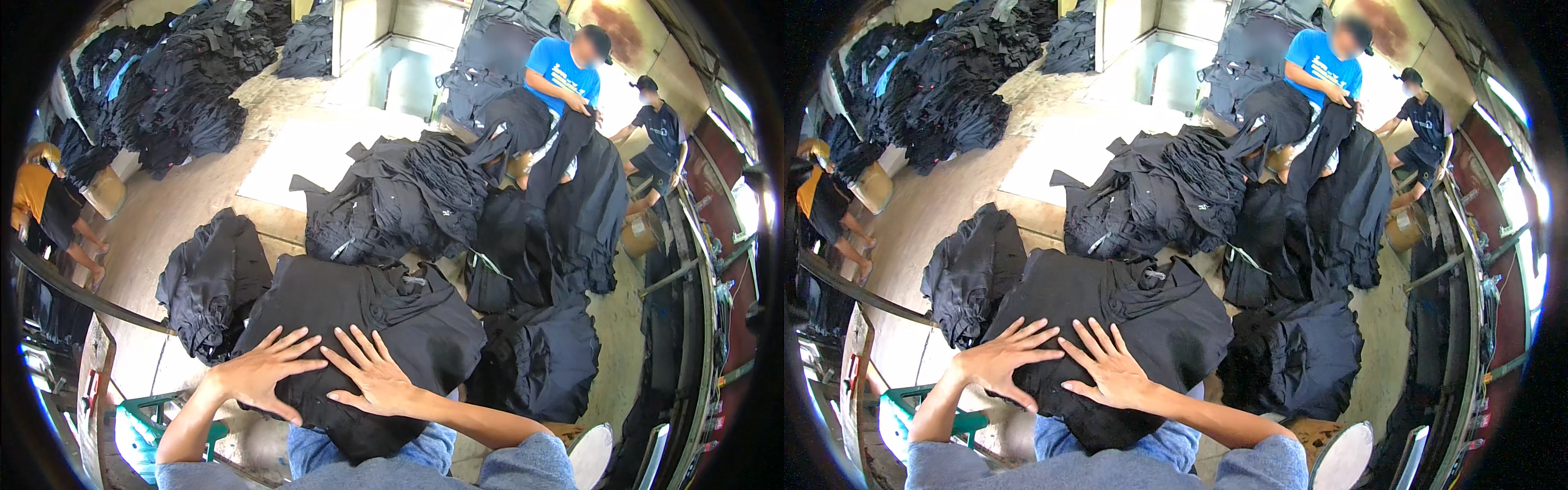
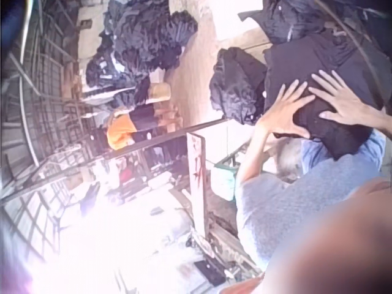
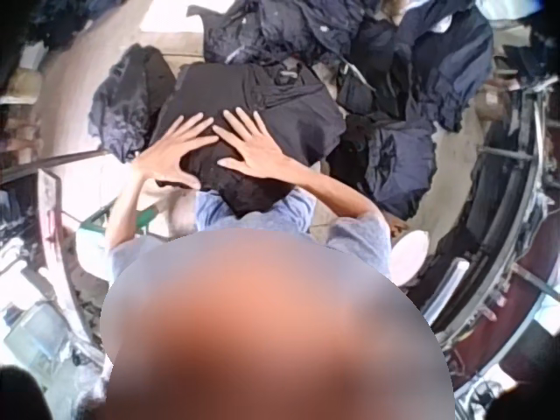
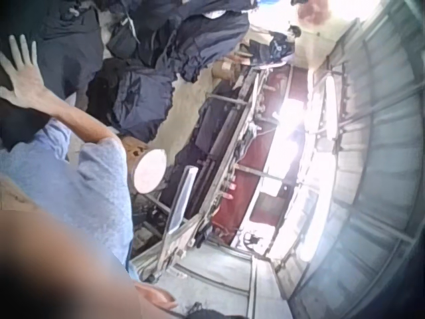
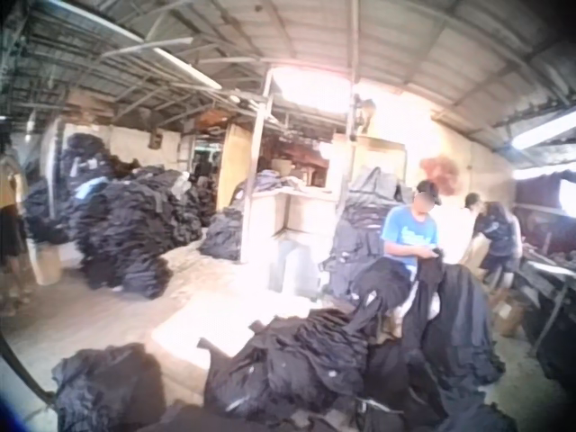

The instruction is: The person uses red-handled scissors to trim loose threads and excess fabric from black garments. They repeatedly pick up items, cut specific areas, and place the garments back on the pile.

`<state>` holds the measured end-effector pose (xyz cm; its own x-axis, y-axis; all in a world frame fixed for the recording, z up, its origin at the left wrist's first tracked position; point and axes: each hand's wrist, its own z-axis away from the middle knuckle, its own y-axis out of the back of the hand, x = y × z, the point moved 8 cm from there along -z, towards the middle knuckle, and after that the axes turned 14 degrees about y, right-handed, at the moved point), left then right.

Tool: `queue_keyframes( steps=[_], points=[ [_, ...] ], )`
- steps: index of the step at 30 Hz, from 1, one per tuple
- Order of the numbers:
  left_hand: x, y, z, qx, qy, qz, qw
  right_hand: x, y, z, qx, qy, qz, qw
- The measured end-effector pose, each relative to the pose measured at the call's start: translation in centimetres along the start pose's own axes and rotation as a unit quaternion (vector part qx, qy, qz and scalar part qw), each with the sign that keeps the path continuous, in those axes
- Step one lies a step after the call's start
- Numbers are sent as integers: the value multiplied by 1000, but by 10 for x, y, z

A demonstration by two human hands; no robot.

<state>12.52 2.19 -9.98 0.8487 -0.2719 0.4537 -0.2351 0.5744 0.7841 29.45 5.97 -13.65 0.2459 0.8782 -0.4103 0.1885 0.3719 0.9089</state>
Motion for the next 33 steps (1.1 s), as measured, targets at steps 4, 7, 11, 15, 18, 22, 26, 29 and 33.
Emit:
queue_keyframes(
  steps=[4,7,11,15,18,22,26,29,33],
  points=[
    [-3,8,26,2,6,16,1000,-6,10,16,33,-19,-67,997],
    [1,10,33,-4,-3,-42,999,-36,16,21,13,-13,-92,996],
    [13,25,35,-2,19,-30,999,-54,20,17,-4,-49,-73,996],
    [34,82,20,202,15,43,978,-40,61,9,137,-41,-181,973],
    [27,116,-5,214,68,91,970,-11,93,8,182,-101,-231,950],
    [18,153,-26,152,60,160,973,45,129,1,192,-151,-275,930],
    [13,157,-15,170,142,-7,975,67,155,4,215,-149,-240,935],
    [13,152,-11,187,151,-15,970,68,161,-1,234,-120,-259,929],
    [6,152,-11,218,174,20,960,70,161,-9,246,-112,-267,925]
  ],
)
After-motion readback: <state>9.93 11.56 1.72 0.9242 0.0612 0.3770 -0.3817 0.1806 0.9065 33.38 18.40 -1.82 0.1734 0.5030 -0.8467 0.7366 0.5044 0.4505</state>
